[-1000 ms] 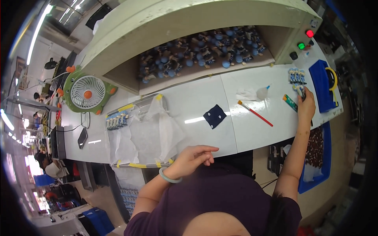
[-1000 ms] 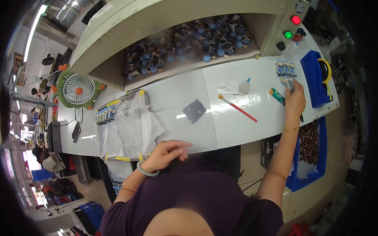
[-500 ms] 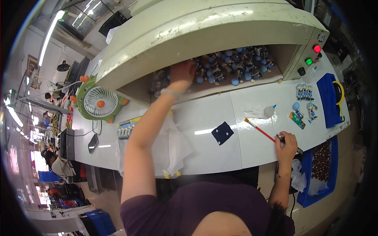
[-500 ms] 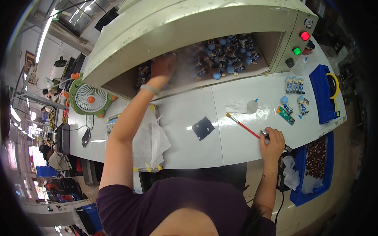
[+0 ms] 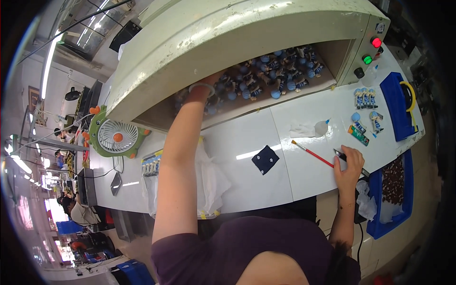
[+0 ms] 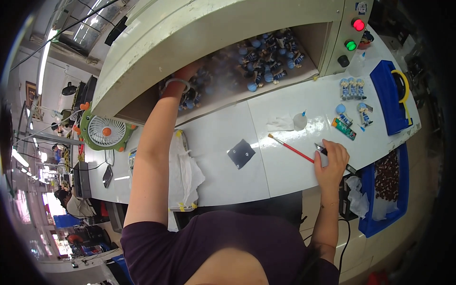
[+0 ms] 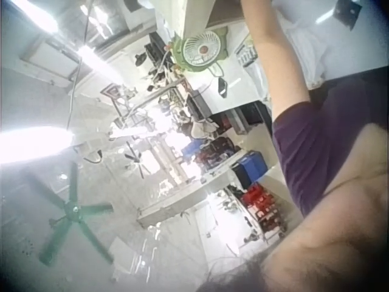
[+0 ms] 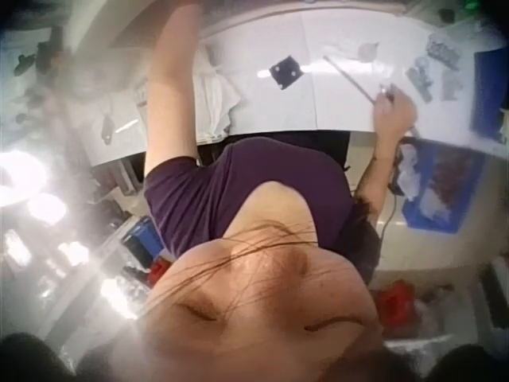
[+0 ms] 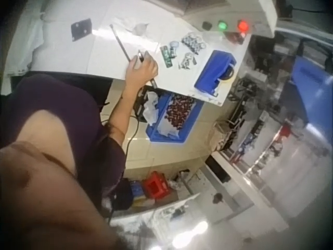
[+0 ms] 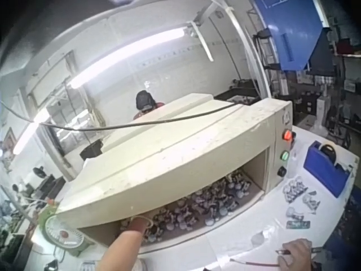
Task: The person applies glue to and assembles small plastic character figurines at a workbench, using a glue bottle and a brush.
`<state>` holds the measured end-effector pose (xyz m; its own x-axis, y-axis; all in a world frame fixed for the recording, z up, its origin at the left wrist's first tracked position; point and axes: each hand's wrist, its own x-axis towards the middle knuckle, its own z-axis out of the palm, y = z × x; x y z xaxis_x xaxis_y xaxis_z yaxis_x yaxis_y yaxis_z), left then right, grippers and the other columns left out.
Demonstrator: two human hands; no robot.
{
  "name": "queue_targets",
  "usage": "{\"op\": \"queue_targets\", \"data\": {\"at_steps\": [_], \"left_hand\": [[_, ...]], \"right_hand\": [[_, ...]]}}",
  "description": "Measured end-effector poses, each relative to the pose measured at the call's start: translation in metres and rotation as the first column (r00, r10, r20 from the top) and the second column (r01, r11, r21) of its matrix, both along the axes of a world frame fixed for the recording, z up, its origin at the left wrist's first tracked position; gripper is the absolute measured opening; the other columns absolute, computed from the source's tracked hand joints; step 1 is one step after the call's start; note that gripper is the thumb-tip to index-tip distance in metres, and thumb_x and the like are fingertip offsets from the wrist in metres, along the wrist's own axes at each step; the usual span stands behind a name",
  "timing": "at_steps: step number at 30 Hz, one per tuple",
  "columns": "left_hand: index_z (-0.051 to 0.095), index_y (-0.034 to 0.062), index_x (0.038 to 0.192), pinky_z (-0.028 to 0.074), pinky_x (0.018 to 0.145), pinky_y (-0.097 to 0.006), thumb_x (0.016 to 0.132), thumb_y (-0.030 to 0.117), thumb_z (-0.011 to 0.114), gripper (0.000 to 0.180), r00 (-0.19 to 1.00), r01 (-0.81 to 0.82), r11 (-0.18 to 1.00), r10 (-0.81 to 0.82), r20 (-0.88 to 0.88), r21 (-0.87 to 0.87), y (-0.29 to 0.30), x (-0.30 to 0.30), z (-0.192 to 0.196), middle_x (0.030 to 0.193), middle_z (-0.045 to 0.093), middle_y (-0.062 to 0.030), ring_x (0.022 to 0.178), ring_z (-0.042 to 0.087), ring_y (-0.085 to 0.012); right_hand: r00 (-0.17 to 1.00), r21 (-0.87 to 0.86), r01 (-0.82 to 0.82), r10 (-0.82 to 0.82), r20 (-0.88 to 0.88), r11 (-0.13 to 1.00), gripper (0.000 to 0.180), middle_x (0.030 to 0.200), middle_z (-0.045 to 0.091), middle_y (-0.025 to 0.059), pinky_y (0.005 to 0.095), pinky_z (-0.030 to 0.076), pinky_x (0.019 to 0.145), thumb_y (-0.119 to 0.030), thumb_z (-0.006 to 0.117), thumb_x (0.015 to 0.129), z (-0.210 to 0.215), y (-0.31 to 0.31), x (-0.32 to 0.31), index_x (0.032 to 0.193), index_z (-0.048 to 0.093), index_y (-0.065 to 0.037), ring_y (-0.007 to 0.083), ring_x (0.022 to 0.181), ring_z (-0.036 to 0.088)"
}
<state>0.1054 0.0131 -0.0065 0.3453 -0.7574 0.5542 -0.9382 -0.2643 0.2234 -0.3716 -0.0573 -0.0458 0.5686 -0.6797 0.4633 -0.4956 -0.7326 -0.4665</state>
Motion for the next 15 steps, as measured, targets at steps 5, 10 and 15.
{"op": "queue_targets", "data": {"at_steps": [5, 10, 15], "left_hand": [[0.045, 0.0015, 0.115, 0.038, 0.088, -0.038, 0.066, 0.020, 0.071, 0.059, 0.998, -0.056, 0.998, 0.055, -0.038, -0.016, 0.049, -0.040, 0.012, 0.107, 0.053, -0.0166, 0.101, 0.050, -0.0265], [0.038, -0.0014, 0.120, 0.038, 0.090, -0.030, 0.060, 0.003, 0.074, 0.070, 0.736, 0.004, 0.991, -0.093, -0.670, -0.133, 0.111, -0.124, 0.032, 0.110, 0.048, -0.0117, 0.105, 0.048, -0.0176], [0.031, -0.0014, 0.126, 0.032, 0.096, -0.033, 0.060, 0.005, 0.074, 0.078, 0.350, 0.304, 0.905, -0.395, -0.849, -0.296, 0.169, -0.223, 0.029, 0.124, 0.036, -0.0112, 0.115, 0.040, -0.0211]], "right_hand": [[0.996, -0.019, 0.055, -0.054, 0.069, 0.998, 0.037, 0.099, 0.055, 0.0117, 0.0357, 0.035, 0.085, -0.005, 0.063, 0.064, -0.008, -0.001, -0.008, 0.100, 0.055, -0.003, 0.0282, 0.096, 0.049], [0.964, -0.108, 0.142, -0.112, 0.241, 0.984, 0.033, 0.096, 0.055, 0.0128, 0.0357, 0.037, 0.083, -0.003, 0.060, 0.069, -0.006, 0.008, -0.015, 0.101, 0.055, -0.001, 0.0281, 0.092, 0.049], [0.838, 0.113, -0.366, 0.274, 0.472, 0.924, 0.023, 0.086, 0.055, 0.0140, 0.0325, 0.042, 0.069, -0.003, 0.062, 0.068, 0.011, 0.064, 0.018, 0.089, 0.055, 0.000, 0.0264, 0.077, 0.053]]}}
